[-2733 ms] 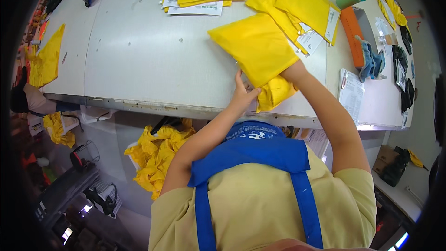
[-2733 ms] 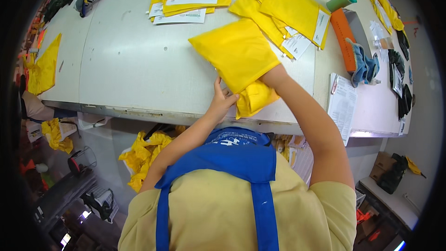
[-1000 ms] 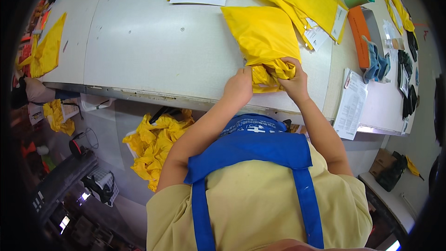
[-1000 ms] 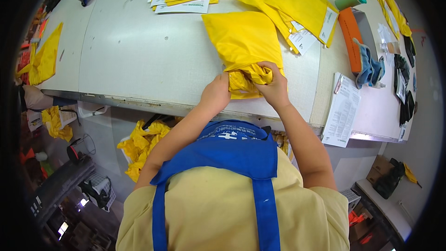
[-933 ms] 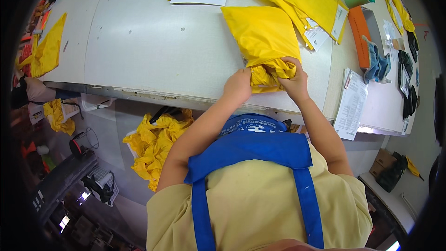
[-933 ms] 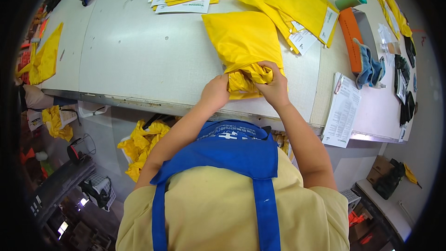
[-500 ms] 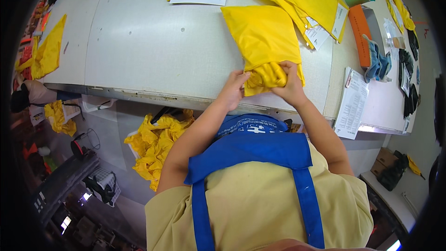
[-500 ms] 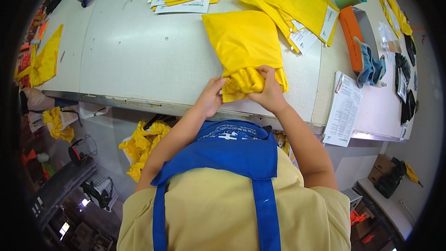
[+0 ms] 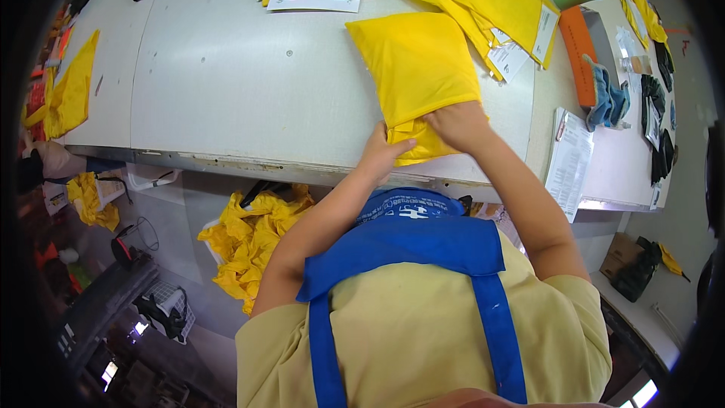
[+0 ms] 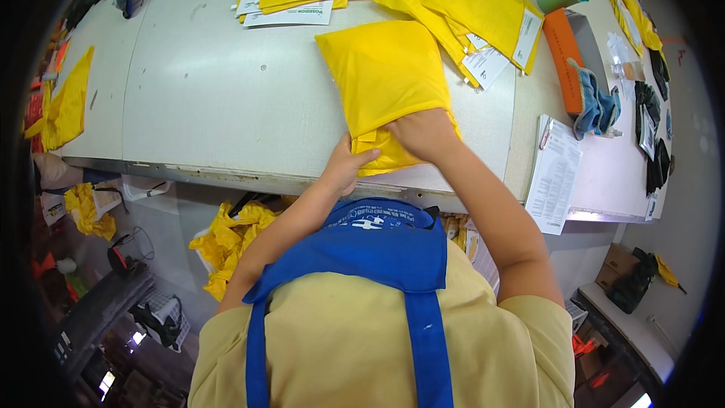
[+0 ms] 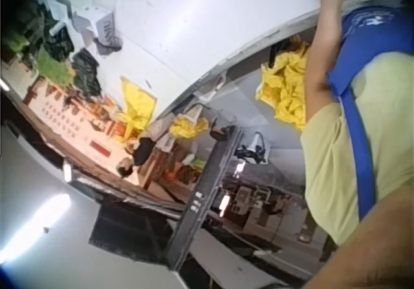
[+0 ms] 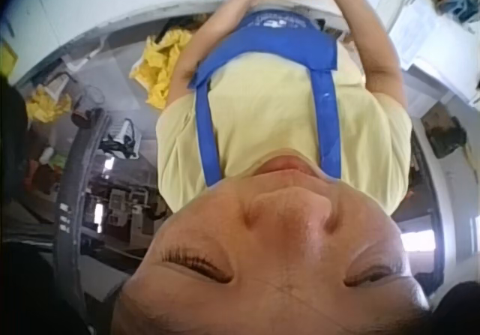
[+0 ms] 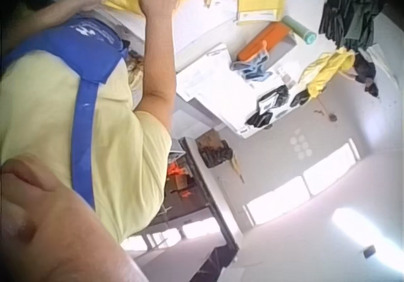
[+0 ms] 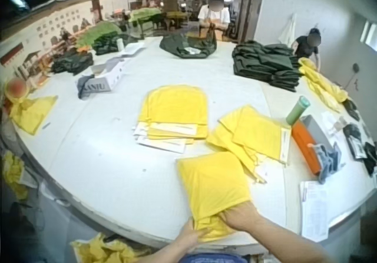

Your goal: The person folds a yellow raincoat on a white table, trims loose threads with scissors, and stacks the folded garment with others. The person handles the raincoat and scissors, smoothing and aligning the fabric before cutting and stacking.

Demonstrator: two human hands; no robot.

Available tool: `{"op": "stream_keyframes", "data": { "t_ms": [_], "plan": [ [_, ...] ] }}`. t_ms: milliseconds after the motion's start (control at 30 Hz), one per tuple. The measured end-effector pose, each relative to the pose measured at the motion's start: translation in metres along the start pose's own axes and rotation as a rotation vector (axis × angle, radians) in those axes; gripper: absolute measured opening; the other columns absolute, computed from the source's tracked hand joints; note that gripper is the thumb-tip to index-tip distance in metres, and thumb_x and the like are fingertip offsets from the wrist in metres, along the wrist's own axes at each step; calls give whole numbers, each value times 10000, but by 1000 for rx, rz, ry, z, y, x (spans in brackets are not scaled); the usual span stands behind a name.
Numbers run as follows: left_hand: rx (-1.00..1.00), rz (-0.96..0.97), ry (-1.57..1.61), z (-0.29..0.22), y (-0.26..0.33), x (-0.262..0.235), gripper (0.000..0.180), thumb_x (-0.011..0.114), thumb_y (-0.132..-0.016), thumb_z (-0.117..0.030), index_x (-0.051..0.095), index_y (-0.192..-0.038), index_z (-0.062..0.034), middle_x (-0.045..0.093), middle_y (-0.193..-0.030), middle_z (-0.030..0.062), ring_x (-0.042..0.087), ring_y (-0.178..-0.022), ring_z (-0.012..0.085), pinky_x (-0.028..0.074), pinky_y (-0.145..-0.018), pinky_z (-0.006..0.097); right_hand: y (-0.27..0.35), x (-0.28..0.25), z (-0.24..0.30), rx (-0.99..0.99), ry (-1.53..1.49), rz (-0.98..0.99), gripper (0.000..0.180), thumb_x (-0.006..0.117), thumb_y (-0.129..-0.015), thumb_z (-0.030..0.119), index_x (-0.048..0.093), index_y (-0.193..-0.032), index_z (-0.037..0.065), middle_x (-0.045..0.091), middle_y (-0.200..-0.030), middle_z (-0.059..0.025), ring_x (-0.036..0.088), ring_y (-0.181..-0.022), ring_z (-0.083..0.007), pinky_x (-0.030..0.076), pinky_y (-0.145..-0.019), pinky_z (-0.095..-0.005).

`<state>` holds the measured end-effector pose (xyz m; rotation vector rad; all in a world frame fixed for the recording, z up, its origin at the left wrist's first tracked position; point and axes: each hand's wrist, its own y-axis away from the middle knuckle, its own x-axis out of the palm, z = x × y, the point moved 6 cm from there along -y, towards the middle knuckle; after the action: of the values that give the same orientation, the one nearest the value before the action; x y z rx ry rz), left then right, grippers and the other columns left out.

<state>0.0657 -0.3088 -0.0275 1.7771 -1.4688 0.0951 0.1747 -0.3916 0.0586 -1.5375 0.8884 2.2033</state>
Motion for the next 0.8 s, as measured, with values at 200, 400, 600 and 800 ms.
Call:
{"op": "stream_keyframes", "data": {
  "t_ms": [200,400,600,800],
  "plan": [
    [-6,-113,-19,5,0,-10,633,639,-795,28,307,-1332,-17,458,-1287,135,469,-1191,236,390,-1004,328,4,30,-61,181,-371,-395,465,514,-898,317,498,-1304,91,486,-1354,-121,380,-1299,-300,279,-1087,-367],
    [-33,14,-42,0,-2,-12,737,602,-807,36,210,-1425,-53,404,-1369,110,383,-1277,219,301,-1071,336,-37,23,-35,34,-225,-238,531,535,-878,306,441,-1350,82,441,-1381,-157,360,-1310,-297,279,-1090,-368],
    [-12,-61,-29,2,-3,-9,721,570,-812,54,205,-1425,-55,400,-1372,105,380,-1280,217,299,-1073,335,-104,31,-25,66,-200,-278,532,538,-876,303,439,-1350,81,436,-1380,-164,357,-1310,-299,276,-1091,-372],
    [-31,-96,-297,17,40,-40,692,591,-815,19,220,-1397,-23,404,-1360,127,394,-1264,233,308,-1064,335,-50,45,19,59,-305,-310,533,541,-875,299,436,-1349,79,431,-1380,-171,354,-1311,-301,274,-1091,-375]
  ]
}}
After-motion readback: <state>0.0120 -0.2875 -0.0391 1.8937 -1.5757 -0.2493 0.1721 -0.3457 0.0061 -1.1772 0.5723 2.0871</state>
